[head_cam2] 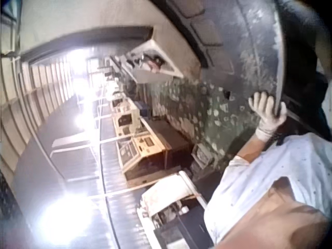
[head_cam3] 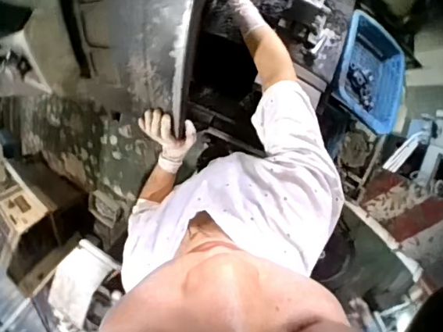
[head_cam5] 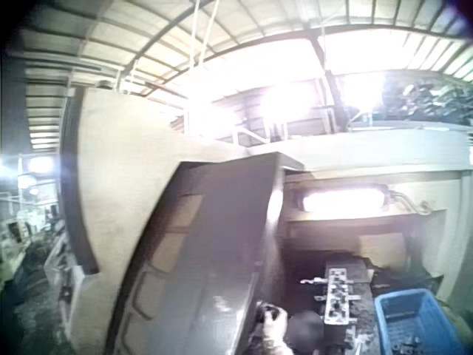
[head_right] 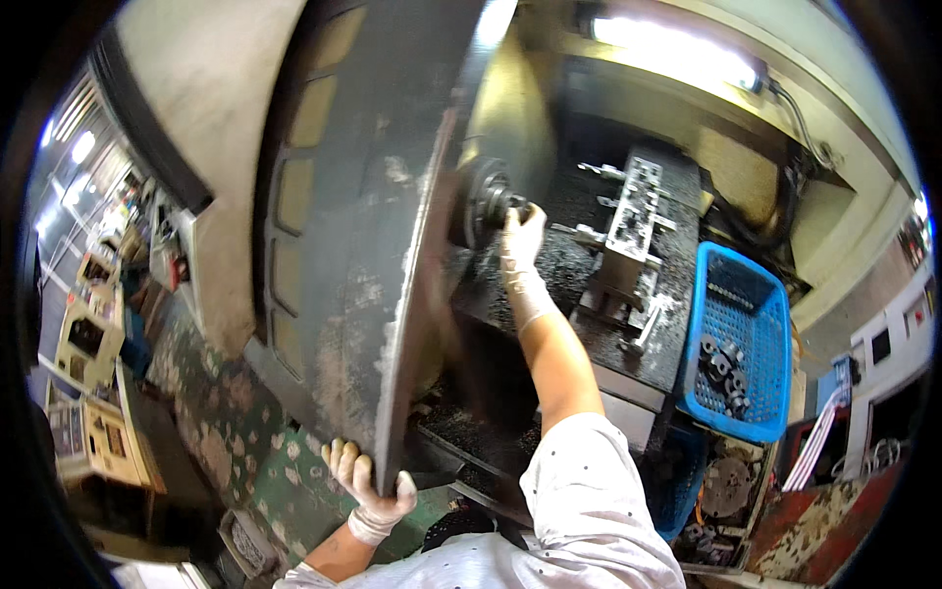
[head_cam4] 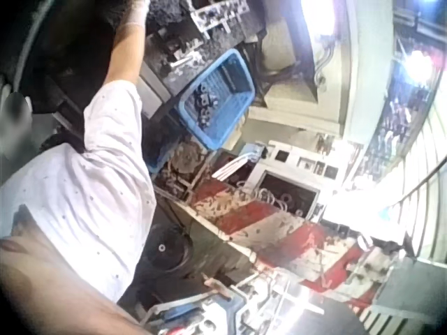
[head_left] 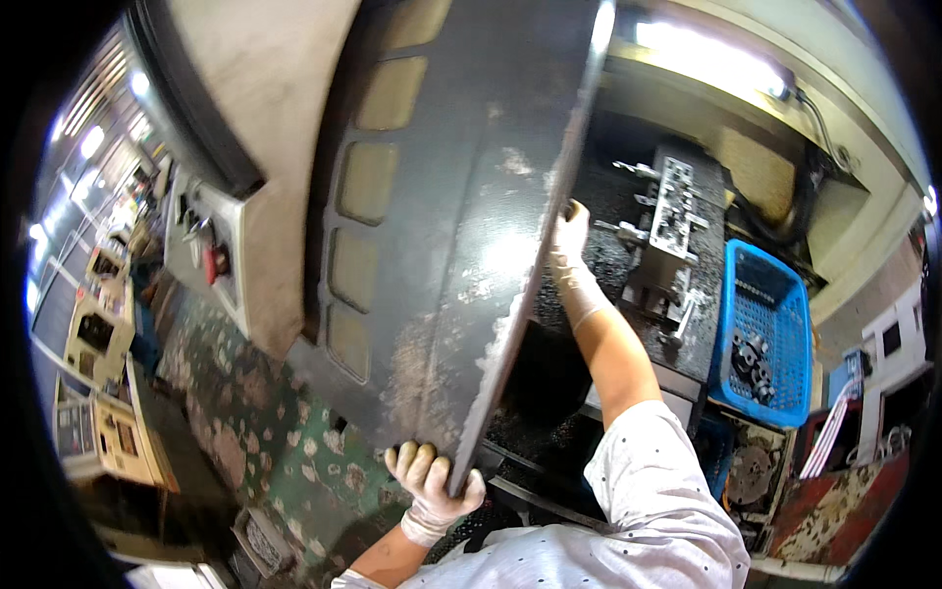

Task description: The person operates a CNC lathe in a workshop, opening and closing the machine door, retrieving small metal parts from a red basket, and using a deburring tool to clean edges. They also use a caliper to measure parts and a brush to clear metal shavings from the machine bed.

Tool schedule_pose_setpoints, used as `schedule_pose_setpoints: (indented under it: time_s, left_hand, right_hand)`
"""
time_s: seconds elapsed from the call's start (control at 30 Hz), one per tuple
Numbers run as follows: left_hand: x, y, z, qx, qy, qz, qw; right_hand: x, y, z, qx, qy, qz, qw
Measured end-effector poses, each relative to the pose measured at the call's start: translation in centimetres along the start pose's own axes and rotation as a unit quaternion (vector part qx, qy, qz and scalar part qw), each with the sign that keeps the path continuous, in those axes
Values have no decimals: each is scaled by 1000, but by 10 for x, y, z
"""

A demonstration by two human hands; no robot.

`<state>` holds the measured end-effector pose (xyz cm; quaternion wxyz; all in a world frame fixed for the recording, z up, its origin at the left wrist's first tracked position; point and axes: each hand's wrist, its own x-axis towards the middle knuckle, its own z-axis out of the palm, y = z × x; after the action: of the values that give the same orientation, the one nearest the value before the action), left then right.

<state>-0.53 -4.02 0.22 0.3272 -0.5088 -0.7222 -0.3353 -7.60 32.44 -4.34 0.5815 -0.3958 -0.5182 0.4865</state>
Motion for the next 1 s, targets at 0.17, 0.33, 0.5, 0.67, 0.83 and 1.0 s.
schedule_pose_setpoints:
  time_s: [0.17, 0.33, 0.5, 0.67, 0.83, 1.0]
  left_hand:
    - [3, 2, 8, -31, -12, 33, 999]
    - [17, 3, -21, -144, -68, -24, 987]
    - [33, -41, -49, -88, 41, -43, 994]
    - [104, -131, -62, -53, 146, -85, 984]
    - [166, -221, -68, -52, 155, -124, 979]
    - [205, -248, -56, 45, 109, 2, 993]
  right_hand:
    - [5, 61, -13, 2, -16, 113, 993]
    - [-29, 28, -8, -89, -108, 56, 989]
    - [-7, -5, -42, -136, -146, -5, 980]
    - [2, -16, -51, -171, -168, -18, 971]
    - [-7, -20, -38, -167, -214, -10, 962]
    - [0, -25, -46, -170, -217, -14, 961]
